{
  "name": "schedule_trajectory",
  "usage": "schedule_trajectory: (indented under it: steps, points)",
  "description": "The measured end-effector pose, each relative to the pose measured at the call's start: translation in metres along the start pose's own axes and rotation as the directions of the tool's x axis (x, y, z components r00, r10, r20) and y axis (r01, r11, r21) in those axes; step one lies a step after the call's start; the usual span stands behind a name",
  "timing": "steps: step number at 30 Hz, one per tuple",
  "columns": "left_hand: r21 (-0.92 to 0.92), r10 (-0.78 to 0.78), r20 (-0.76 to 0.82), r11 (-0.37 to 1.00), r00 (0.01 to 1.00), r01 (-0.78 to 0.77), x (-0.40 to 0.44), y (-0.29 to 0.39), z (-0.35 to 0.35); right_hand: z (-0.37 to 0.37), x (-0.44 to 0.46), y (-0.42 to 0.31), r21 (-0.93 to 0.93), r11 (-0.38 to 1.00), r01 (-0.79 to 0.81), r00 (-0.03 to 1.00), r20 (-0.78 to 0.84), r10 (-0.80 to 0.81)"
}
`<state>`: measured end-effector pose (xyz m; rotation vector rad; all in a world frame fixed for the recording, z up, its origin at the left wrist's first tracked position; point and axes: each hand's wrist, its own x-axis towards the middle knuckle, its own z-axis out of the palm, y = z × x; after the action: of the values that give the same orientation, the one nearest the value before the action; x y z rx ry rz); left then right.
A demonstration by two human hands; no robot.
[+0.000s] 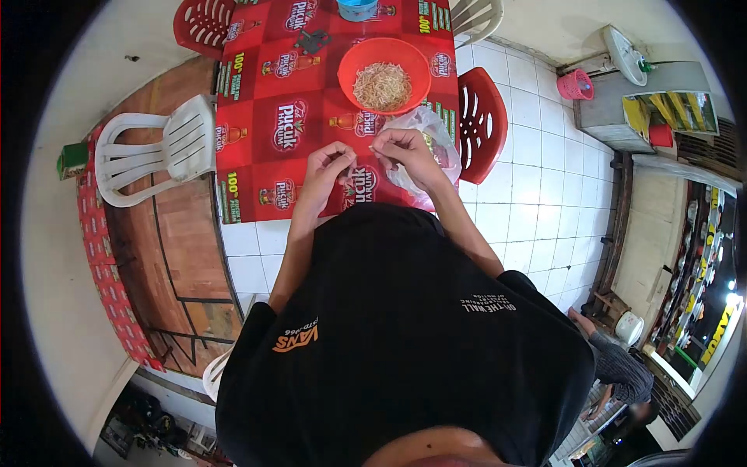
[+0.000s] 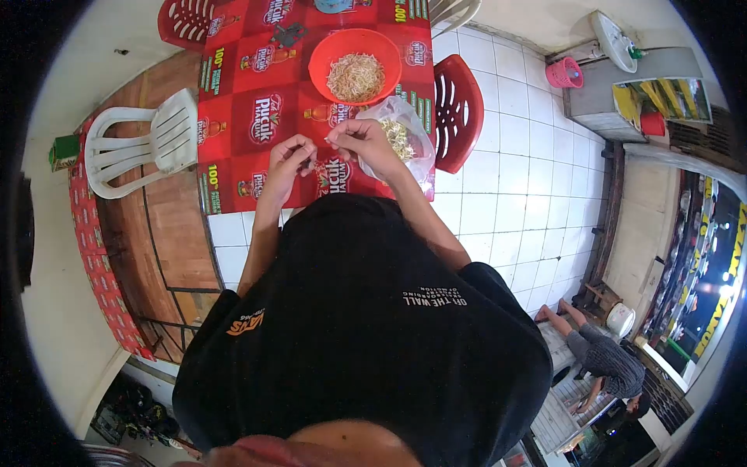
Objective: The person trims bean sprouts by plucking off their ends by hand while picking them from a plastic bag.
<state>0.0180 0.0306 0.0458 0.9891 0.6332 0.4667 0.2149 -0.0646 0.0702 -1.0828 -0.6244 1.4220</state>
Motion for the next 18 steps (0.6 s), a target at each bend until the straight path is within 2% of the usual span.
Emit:
schedule_trajectory:
  steps: [3, 6, 9, 10, 13, 15, 16, 18]
  points:
    - [0.053, -0.059, -0.043, 0.997, 0.997, 0.061, -0.001, -0.006, -0.013, -0.006, 0.003, -0.002, -0.028, 1.000, -0.011, 1.000, -0.029, 0.010]
    - [0.013, -0.098, -0.070, 0.995, 0.993, 0.100, -0.002, -0.011, -0.021, -0.013, 0.008, -0.003, -0.063, 0.998, -0.011, 0.999, -0.040, 0.008]
    - [0.321, -0.097, -0.125, 0.938, 0.987, 0.132, 0.008, -0.039, -0.038, -0.016, 0.022, -0.010, -0.350, 0.936, 0.022, 0.993, -0.101, -0.061]
    - [0.407, -0.076, -0.112, 0.906, 0.991, 0.115, 0.014, -0.059, -0.050, -0.038, 0.041, 0.014, -0.463, 0.879, 0.109, 0.981, -0.094, -0.171]
    - [0.638, -0.010, -0.063, 0.769, 0.998, 0.048, 0.033, -0.132, -0.091, -0.070, 0.080, 0.027, -0.789, 0.585, 0.189, 0.915, -0.075, -0.396]
    - [0.762, 0.037, -0.033, 0.647, 0.999, 0.001, 0.035, -0.162, -0.104, -0.091, 0.113, 0.035, -0.882, 0.471, 0.013, 0.916, -0.178, -0.358]
    - [0.780, 0.019, -0.052, 0.625, 0.998, 0.028, 0.035, -0.161, -0.103, -0.100, 0.125, 0.037, -0.910, 0.407, -0.076, 0.908, -0.232, -0.349]
    - [0.811, -0.015, -0.094, 0.579, 0.995, 0.085, 0.031, -0.158, -0.102, -0.120, 0.131, 0.035, -0.924, 0.375, -0.079, 0.893, -0.233, -0.385]
